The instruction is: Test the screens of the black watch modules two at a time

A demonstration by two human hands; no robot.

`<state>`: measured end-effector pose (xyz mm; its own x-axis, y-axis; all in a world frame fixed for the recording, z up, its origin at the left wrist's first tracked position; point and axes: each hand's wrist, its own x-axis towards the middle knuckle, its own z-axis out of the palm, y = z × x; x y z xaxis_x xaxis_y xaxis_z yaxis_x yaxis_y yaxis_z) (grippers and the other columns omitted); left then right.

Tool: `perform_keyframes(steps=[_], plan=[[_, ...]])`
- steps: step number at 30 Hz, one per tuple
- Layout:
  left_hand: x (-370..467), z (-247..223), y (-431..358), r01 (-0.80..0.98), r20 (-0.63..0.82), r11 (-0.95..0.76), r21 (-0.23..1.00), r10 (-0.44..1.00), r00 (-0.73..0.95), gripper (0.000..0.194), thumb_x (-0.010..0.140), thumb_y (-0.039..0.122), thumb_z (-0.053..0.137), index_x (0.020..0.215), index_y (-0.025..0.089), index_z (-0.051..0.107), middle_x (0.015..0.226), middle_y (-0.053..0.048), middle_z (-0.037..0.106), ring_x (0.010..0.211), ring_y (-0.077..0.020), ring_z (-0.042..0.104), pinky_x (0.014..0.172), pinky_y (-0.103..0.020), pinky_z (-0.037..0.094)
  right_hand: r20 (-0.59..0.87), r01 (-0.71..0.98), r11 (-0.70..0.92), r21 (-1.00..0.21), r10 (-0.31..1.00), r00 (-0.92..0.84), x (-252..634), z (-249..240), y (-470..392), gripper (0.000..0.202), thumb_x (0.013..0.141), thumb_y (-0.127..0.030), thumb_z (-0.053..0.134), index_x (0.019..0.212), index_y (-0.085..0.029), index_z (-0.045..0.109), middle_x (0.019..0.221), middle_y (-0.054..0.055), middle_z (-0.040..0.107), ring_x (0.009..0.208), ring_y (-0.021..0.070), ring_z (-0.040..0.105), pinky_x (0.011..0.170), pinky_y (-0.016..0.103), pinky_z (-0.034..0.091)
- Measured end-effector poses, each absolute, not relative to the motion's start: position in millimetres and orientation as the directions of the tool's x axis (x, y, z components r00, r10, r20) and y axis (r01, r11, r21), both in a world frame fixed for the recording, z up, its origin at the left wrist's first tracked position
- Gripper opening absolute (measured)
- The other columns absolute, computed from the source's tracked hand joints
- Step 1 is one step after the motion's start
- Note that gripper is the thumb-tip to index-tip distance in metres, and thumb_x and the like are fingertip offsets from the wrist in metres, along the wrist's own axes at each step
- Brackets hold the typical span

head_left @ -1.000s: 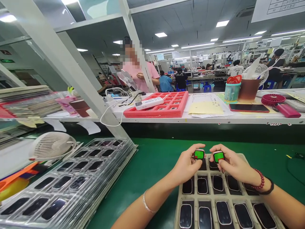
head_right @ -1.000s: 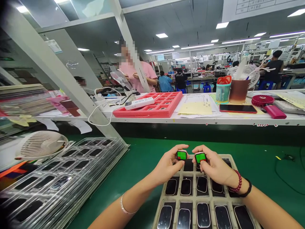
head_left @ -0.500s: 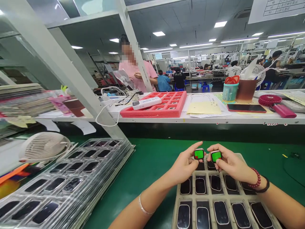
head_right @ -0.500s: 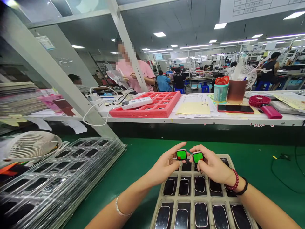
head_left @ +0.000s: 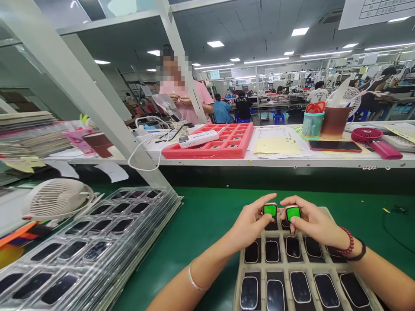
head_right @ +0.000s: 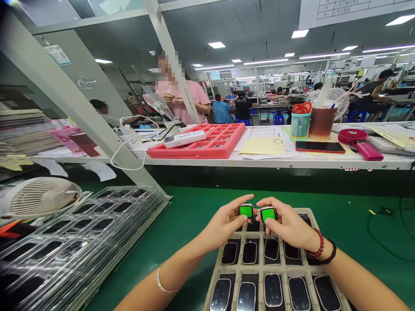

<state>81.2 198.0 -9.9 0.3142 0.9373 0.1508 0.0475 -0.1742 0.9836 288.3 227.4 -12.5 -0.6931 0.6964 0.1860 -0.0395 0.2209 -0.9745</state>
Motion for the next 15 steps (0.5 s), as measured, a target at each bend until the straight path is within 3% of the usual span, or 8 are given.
perform_keyframes(steps=[2,6,11,15], plan=[[80.7,-10.7,198.9,0.039,0.160,-0.182,0.983,0.935,0.317,0.054,0.081,0.025,0.058,0.133,0.017,0.046,0.098,-0.009,0.063,0.080,-0.0173,0.059,0.073,-0.029,0.047,0.200,-0.032,0.248,-0.968,0.693,-0.693,289.1,-11.7,226.9,0.029,0.088,-0.019,0.049,0.117,-0.019,0.044,0.099,0.006,0.055,0.068,0.0118,0.055,0.066,0.027,0.050],[79.0,-12.2,200.6,0.152,0.148,-0.201,0.968,0.942,0.301,0.057,0.078,0.024,0.063,0.132,0.019,0.046,0.094,-0.007,0.063,0.068,-0.0133,0.056,0.063,-0.025,0.044,0.216,-0.028,0.283,-0.959,0.658,-0.722,289.6,-6.9,223.9,0.039,0.082,-0.013,0.054,0.119,-0.021,0.043,0.106,0.006,0.053,0.083,0.0142,0.055,0.073,0.026,0.050],[78.6,-8.6,200.4,0.149,0.198,-0.242,0.959,0.944,0.262,0.030,0.079,0.023,0.059,0.107,0.014,0.059,0.090,-0.008,0.064,0.077,-0.0168,0.058,0.069,-0.026,0.045,0.156,-0.012,0.216,-0.976,0.665,-0.730,289.0,-5.6,223.6,0.032,0.087,-0.018,0.047,0.118,-0.020,0.046,0.105,0.007,0.054,0.076,0.0133,0.058,0.069,0.028,0.052],[79.8,-8.1,200.2,0.181,0.169,-0.216,0.960,0.955,0.243,0.035,0.073,0.016,0.060,0.108,0.017,0.058,0.091,-0.006,0.063,0.075,-0.0157,0.058,0.063,-0.023,0.044,0.166,-0.026,0.217,-0.976,0.655,-0.738,288.9,-3.7,222.9,0.038,0.083,-0.013,0.048,0.120,-0.021,0.046,0.107,0.007,0.053,0.081,0.0139,0.057,0.075,0.029,0.051]])
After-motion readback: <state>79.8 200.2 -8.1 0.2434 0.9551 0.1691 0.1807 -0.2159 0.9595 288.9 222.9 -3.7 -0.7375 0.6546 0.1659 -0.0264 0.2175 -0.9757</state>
